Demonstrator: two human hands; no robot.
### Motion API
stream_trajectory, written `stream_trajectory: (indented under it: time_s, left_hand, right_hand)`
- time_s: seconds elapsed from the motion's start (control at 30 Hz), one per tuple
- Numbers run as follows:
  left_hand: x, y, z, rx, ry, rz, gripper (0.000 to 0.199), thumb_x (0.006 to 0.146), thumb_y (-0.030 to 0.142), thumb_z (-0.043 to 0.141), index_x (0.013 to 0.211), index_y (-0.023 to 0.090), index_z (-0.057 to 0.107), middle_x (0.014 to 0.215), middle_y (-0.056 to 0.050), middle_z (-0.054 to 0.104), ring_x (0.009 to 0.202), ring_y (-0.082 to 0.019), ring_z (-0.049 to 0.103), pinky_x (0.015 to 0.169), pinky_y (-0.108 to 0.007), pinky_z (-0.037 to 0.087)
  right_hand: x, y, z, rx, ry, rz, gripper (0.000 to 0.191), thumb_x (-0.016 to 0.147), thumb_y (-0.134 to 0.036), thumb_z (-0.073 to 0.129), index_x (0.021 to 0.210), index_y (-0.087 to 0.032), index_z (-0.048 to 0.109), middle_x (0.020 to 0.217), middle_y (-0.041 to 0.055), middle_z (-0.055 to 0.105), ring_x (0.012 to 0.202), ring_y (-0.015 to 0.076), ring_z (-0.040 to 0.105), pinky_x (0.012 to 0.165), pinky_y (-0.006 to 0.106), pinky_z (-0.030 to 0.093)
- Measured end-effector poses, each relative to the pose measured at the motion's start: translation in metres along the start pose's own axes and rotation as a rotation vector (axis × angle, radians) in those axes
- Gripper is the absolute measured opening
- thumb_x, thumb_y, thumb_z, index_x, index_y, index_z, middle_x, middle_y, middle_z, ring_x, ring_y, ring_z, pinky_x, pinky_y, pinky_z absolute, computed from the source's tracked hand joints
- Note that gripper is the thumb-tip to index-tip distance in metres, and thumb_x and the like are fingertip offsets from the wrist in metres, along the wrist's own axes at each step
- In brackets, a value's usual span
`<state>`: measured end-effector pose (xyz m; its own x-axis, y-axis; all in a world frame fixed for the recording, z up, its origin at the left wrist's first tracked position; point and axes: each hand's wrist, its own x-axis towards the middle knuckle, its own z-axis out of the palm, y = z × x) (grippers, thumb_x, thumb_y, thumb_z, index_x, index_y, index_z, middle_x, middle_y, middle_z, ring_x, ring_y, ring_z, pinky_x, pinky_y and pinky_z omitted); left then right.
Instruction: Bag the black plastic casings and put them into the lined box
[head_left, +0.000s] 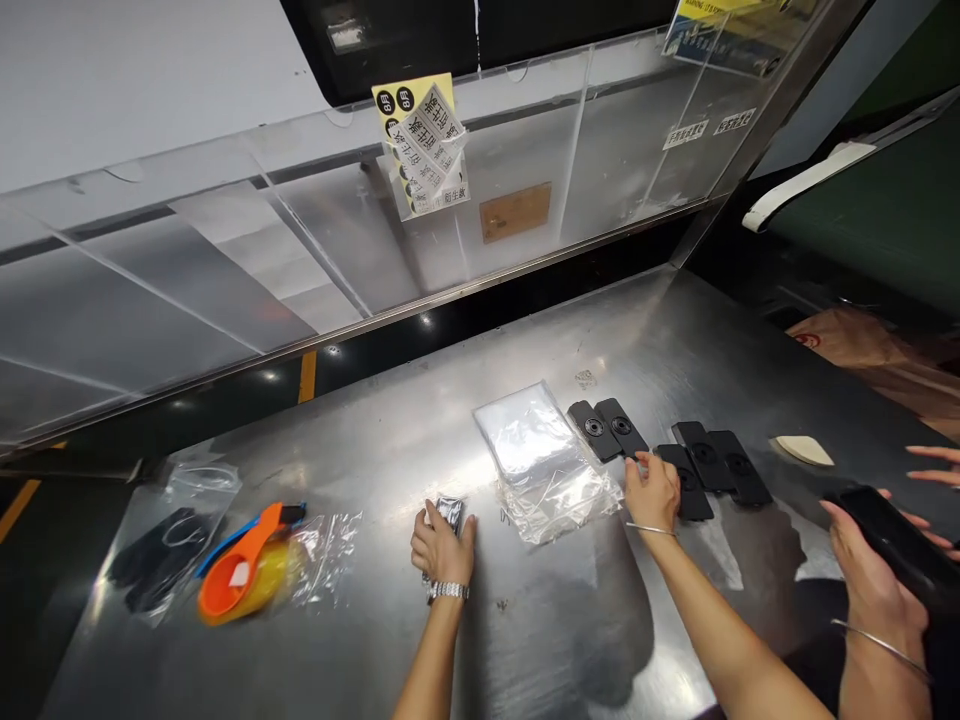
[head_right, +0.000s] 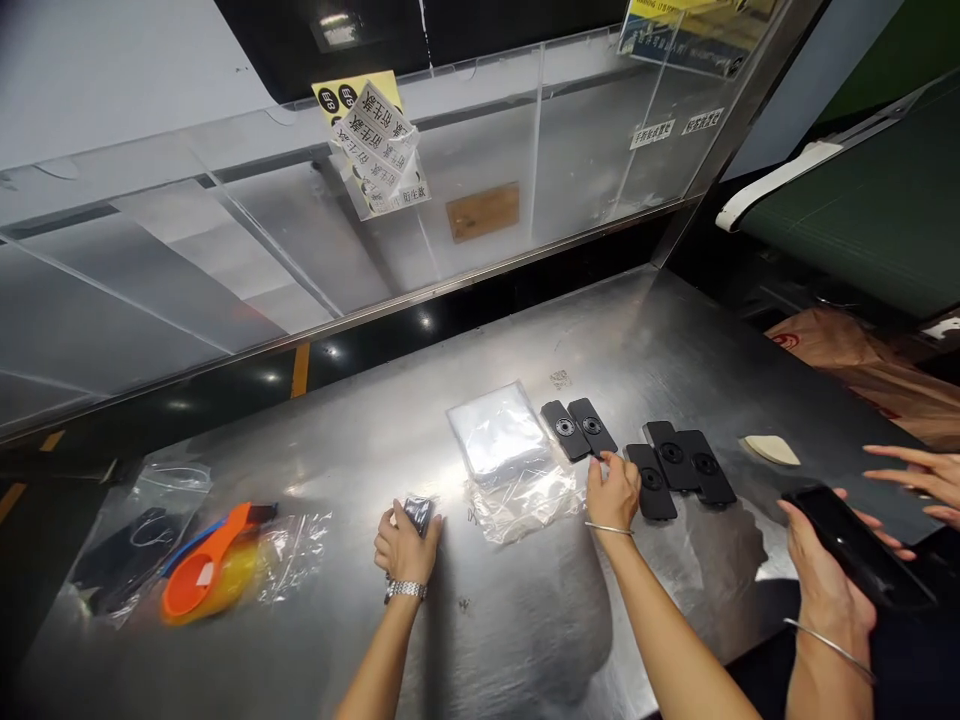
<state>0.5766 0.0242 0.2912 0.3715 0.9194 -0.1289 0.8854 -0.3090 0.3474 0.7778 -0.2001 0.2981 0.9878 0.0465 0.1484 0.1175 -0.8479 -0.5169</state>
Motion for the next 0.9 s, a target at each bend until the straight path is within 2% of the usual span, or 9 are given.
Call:
stream_trajectory:
  time_s: [0.13, 0.23, 0.37, 0.5, 0.6, 0.67, 0.73, 0.83, 0.9]
  left_hand:
    - [-0.025, 0.007, -0.008, -0.018, 0.077, 0.085, 0.06, 0.08, 0.043, 0.042, 0.131, 0.015, 0.028, 0.131, -0.017, 0.03, 0.112, -0.034, 0.034, 0.093, -0.051, 0.027]
    - [-0.054, 0.01, -0.008, -0.161, 0.054, 0.239, 0.053, 0.082, 0.037, 0.042, 0.13, 0.017, 0.031, 0.128, -0.017, 0.033, 0.114, -0.032, 0.035, 0.094, -0.048, 0.028]
    - [-0.091, 0.012, -0.001, -0.436, -0.108, 0.41, 0.045, 0.082, 0.028, 0.044, 0.126, 0.019, 0.04, 0.123, -0.015, 0.041, 0.117, -0.027, 0.035, 0.098, -0.043, 0.027]
    - [-0.112, 0.017, 0.005, -0.622, -0.295, 0.365, 0.04, 0.081, 0.028, 0.046, 0.12, 0.022, 0.049, 0.117, -0.013, 0.049, 0.113, -0.026, 0.04, 0.099, -0.044, 0.027]
    - [-0.116, 0.021, 0.004, -0.709, -0.356, 0.304, 0.038, 0.08, 0.029, 0.048, 0.117, 0.021, 0.053, 0.115, -0.014, 0.051, 0.111, -0.027, 0.041, 0.099, -0.045, 0.026]
    - [-0.116, 0.023, 0.003, -0.744, -0.366, 0.277, 0.038, 0.078, 0.03, 0.05, 0.115, 0.02, 0.055, 0.114, -0.014, 0.052, 0.111, -0.028, 0.041, 0.1, -0.044, 0.025]
    - [-0.115, 0.024, 0.002, -0.746, -0.355, 0.272, 0.037, 0.079, 0.03, 0.05, 0.114, 0.02, 0.055, 0.113, -0.014, 0.052, 0.111, -0.027, 0.04, 0.1, -0.044, 0.026]
    - [-0.113, 0.029, 0.003, -0.692, -0.339, 0.318, 0.036, 0.081, 0.029, 0.046, 0.115, 0.022, 0.055, 0.11, -0.013, 0.053, 0.107, -0.027, 0.042, 0.096, -0.043, 0.03]
    - [-0.11, 0.035, 0.006, -0.641, -0.346, 0.391, 0.034, 0.083, 0.027, 0.043, 0.114, 0.025, 0.056, 0.105, -0.011, 0.055, 0.101, -0.026, 0.045, 0.091, -0.042, 0.034]
  right_hand:
    - [0.023, -0.013, 0.012, -0.091, -0.079, -0.041, 0.032, 0.077, -0.036, 0.051, 0.098, -0.013, 0.058, 0.098, 0.0142, 0.053, 0.098, 0.0291, 0.044, 0.086, 0.04, 0.033]
    - [0.032, -0.025, 0.021, -0.133, -0.162, -0.021, 0.031, 0.071, -0.03, 0.059, 0.096, -0.012, 0.057, 0.098, 0.0159, 0.052, 0.101, 0.0318, 0.043, 0.085, 0.042, 0.032]
    - [0.039, -0.035, 0.027, -0.132, -0.22, 0.06, 0.034, 0.068, -0.024, 0.06, 0.095, -0.006, 0.054, 0.104, 0.0231, 0.049, 0.107, 0.0364, 0.039, 0.086, 0.045, 0.03]
    - [0.043, -0.035, 0.024, -0.041, -0.256, 0.144, 0.038, 0.06, -0.02, 0.062, 0.095, -0.006, 0.053, 0.111, 0.024, 0.048, 0.113, 0.0372, 0.036, 0.091, 0.046, 0.027]
    - [0.045, -0.029, 0.013, 0.089, -0.273, 0.23, 0.041, 0.054, -0.021, 0.064, 0.091, -0.007, 0.055, 0.11, 0.0232, 0.05, 0.114, 0.0386, 0.035, 0.09, 0.047, 0.028]
    - [0.042, -0.023, 0.0, 0.215, -0.31, 0.3, 0.036, 0.053, -0.026, 0.063, 0.084, -0.009, 0.057, 0.101, 0.0195, 0.056, 0.108, 0.0365, 0.043, 0.084, 0.044, 0.035]
    - [0.033, -0.015, -0.017, 0.382, -0.381, 0.368, 0.029, 0.058, -0.035, 0.059, 0.076, -0.013, 0.058, 0.085, 0.0142, 0.062, 0.092, 0.0316, 0.054, 0.071, 0.04, 0.042]
    - [0.0, -0.006, -0.044, 0.672, -0.503, 0.441, 0.034, 0.068, -0.047, 0.047, 0.073, -0.016, 0.06, 0.073, 0.0103, 0.065, 0.071, 0.0253, 0.061, 0.055, 0.036, 0.046]
    - [-0.031, -0.003, -0.059, 0.833, -0.561, 0.479, 0.037, 0.07, -0.05, 0.045, 0.075, -0.017, 0.061, 0.076, 0.0106, 0.068, 0.07, 0.0247, 0.063, 0.055, 0.037, 0.048]
